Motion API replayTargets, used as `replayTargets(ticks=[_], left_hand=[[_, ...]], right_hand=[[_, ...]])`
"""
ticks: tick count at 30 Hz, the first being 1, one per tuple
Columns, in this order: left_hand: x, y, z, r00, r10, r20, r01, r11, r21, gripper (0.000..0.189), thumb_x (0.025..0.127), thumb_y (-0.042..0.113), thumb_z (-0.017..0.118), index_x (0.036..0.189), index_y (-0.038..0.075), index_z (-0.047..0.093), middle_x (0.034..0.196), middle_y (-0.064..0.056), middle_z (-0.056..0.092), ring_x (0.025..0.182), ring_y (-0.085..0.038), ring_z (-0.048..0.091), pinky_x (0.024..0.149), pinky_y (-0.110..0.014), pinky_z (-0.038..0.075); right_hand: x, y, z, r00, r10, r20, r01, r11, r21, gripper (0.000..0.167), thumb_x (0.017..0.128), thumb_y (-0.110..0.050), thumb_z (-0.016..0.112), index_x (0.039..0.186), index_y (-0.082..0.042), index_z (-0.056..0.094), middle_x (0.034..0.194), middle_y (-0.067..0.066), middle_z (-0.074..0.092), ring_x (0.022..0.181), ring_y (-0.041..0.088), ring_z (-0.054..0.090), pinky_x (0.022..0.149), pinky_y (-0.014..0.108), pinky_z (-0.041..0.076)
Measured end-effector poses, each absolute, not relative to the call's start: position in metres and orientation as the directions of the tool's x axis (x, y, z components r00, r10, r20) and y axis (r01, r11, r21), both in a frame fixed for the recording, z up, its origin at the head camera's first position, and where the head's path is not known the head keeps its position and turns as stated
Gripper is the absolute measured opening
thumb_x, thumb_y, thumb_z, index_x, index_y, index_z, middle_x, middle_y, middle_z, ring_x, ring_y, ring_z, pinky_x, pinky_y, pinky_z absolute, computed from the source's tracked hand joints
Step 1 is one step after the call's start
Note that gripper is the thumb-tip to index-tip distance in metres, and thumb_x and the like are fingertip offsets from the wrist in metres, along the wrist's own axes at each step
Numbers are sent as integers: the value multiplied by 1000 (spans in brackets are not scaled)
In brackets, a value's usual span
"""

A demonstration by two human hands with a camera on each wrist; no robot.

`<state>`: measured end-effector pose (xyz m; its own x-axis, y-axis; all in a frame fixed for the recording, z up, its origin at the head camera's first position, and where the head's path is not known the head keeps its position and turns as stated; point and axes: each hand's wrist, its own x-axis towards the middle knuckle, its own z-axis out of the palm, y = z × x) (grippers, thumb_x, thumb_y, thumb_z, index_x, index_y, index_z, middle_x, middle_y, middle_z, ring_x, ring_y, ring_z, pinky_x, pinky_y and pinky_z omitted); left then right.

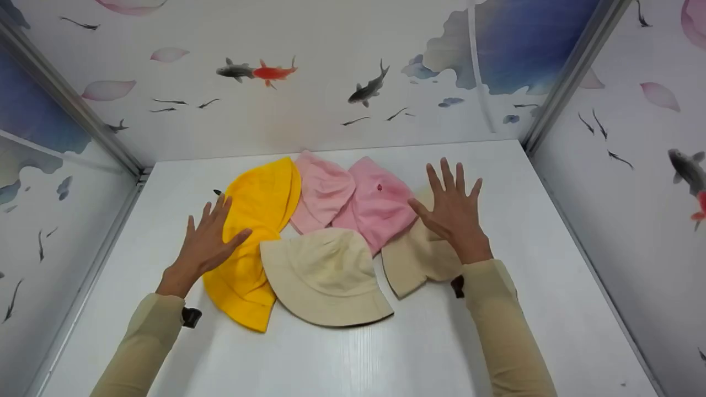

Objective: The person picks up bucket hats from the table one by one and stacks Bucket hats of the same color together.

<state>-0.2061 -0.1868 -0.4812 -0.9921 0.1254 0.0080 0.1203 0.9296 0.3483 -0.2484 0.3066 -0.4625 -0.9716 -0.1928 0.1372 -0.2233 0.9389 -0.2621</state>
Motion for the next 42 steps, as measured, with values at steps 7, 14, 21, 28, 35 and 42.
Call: replayTargets(ticks=[7,14,21,28,35,42], left_hand=[[-198,-182,-483,-991,128,-42,99,906,411,93,95,69,44,162,17,6,171,-7,4,156,-41,5,121,-70,-1],[-188,-170,-491,-991,124,-55,83,879,470,90,95,66,49,162,17,14,170,-9,14,154,-40,16,123,-66,6],[-180,-155,-505,-995,84,-53,45,857,513,82,92,56,62,157,14,32,159,-15,36,143,-37,35,119,-61,28],[-176,-144,-518,-993,30,-113,-36,840,541,78,92,46,68,153,10,37,149,-19,43,130,-35,44,113,-52,41],[-174,-138,-525,-977,-24,-211,-162,728,666,69,94,36,70,148,5,41,142,-19,46,120,-31,49,112,-47,44],[-176,-136,-537,-964,-52,-261,-235,621,747,60,94,28,70,143,2,49,138,-19,52,118,-30,50,110,-46,45]], right_hand=[[-239,291,-467,-961,-228,155,-261,933,-249,86,98,-62,45,162,-16,12,170,16,3,155,44,-1,114,78,-2],[-225,270,-473,-950,-264,166,-300,919,-256,82,98,-56,50,160,-11,22,168,18,11,154,45,6,116,76,3],[-208,250,-486,-925,-324,201,-375,864,-337,67,95,-40,63,148,-3,44,154,23,40,142,44,37,112,68,29],[-191,239,-503,-917,-365,160,-396,787,-473,55,94,-34,69,134,1,56,137,22,52,119,41,57,98,59,48],[-181,232,-522,-919,-390,58,-334,691,-642,44,96,-29,68,126,1,59,128,20,56,103,35,64,85,49,54],[-171,225,-539,-924,-379,-57,-223,652,-724,50,94,-27,70,132,3,57,124,21,60,103,31,64,83,39,54]])
